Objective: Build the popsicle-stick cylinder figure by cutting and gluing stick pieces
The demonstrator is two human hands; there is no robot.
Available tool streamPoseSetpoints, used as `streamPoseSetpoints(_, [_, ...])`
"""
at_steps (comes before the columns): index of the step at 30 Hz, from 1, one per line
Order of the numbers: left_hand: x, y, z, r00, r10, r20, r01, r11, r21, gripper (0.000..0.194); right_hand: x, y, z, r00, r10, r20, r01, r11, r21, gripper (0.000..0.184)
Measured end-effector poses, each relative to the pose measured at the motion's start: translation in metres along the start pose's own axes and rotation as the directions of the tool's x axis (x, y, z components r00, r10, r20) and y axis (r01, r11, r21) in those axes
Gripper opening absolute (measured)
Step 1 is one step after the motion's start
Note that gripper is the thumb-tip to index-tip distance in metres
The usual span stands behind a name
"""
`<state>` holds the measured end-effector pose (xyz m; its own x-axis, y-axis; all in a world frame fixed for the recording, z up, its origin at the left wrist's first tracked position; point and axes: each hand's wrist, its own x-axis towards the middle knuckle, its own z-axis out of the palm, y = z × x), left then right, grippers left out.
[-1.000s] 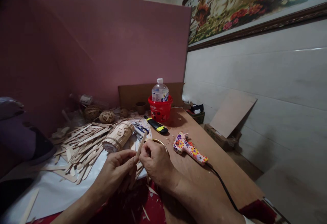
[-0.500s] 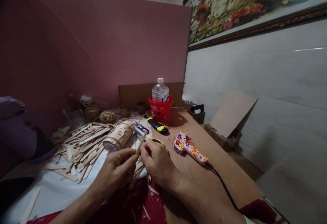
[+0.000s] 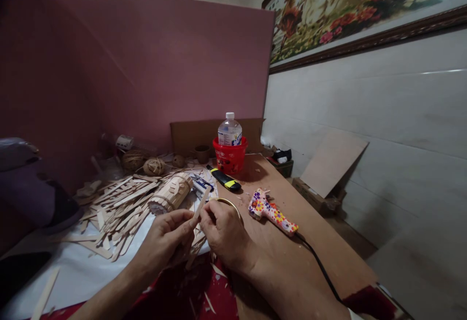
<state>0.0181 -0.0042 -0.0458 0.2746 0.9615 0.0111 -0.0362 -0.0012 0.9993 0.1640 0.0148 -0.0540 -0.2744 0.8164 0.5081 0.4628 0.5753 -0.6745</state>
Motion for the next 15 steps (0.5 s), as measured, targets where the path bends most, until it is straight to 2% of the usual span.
streamPoseSetpoints(4, [-0.0016,0.0031,-0.0025,0.999,0.009,0.034,-0.010,1.000,0.025,0.034,-0.0008,0.0017,-0.0006,0.999,-0.008,0.037,0.008,1.000,-0.006,0.021])
streamPoseSetpoints(7, [-0.0018,0.0041,-0.0039,1.000,0.016,0.027,-0.018,0.997,0.071,0.035,-0.0007,0.0034,0.0008,0.999,-0.035,0.013,0.035,0.997,-0.064,0.019])
streamPoseSetpoints(12, [-0.0007,0.0029,-0.0022,0.998,-0.058,0.023,0.058,0.998,-0.030,0.035,0.0006,0.0052,0.0039,1.000,-0.021,-0.009,0.021,0.997,-0.071,0.021])
streamPoseSetpoints(15, [0.0001,0.0031,-0.0012,0.998,-0.070,-0.011,0.070,0.997,-0.017,0.035,0.0006,0.0067,0.0040,0.998,-0.056,0.000,0.056,0.997,-0.048,0.023])
